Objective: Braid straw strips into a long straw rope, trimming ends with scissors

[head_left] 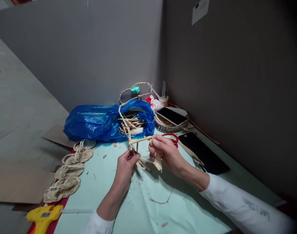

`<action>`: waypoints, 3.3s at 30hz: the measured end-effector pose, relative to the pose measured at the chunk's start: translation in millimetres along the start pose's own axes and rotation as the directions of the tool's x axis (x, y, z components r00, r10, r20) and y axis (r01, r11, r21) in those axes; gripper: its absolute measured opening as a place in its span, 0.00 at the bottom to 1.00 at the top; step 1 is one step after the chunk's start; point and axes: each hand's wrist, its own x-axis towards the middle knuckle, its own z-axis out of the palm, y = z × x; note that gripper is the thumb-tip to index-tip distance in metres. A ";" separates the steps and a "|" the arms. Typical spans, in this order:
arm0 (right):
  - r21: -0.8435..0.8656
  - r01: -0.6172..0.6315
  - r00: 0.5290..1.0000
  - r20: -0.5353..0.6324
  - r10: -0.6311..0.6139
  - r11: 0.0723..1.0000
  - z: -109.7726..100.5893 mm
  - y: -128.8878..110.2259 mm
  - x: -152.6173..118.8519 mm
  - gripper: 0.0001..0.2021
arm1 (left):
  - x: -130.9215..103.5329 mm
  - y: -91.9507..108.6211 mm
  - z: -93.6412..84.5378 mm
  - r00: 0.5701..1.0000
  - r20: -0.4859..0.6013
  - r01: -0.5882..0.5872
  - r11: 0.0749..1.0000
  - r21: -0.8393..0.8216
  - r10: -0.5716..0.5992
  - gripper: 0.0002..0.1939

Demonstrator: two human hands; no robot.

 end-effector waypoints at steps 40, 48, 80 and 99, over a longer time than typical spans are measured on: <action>-0.714 0.060 0.997 0.006 -0.080 0.697 -1.9 -1.7 -8.4 0.13 | -15.3 11.6 2.6 0.989 0.145 0.017 0.995 -0.102 -0.002 0.18; -0.932 0.282 0.942 0.223 -0.252 0.227 6.5 7.5 -16.5 0.08 | -12.9 2.5 2.3 0.989 0.135 -0.046 0.995 -0.093 0.058 0.15; -0.790 -0.005 1.000 -0.011 -0.007 0.614 -2.7 21.5 -2.7 0.05 | -11.0 8.3 3.3 0.990 0.116 -0.104 0.980 0.168 0.085 0.15; -0.367 0.032 0.999 0.032 -0.022 0.930 -3.8 -3.4 -5.5 0.10 | -1.8 -5.9 2.3 0.997 0.059 0.041 0.998 0.052 -0.044 0.12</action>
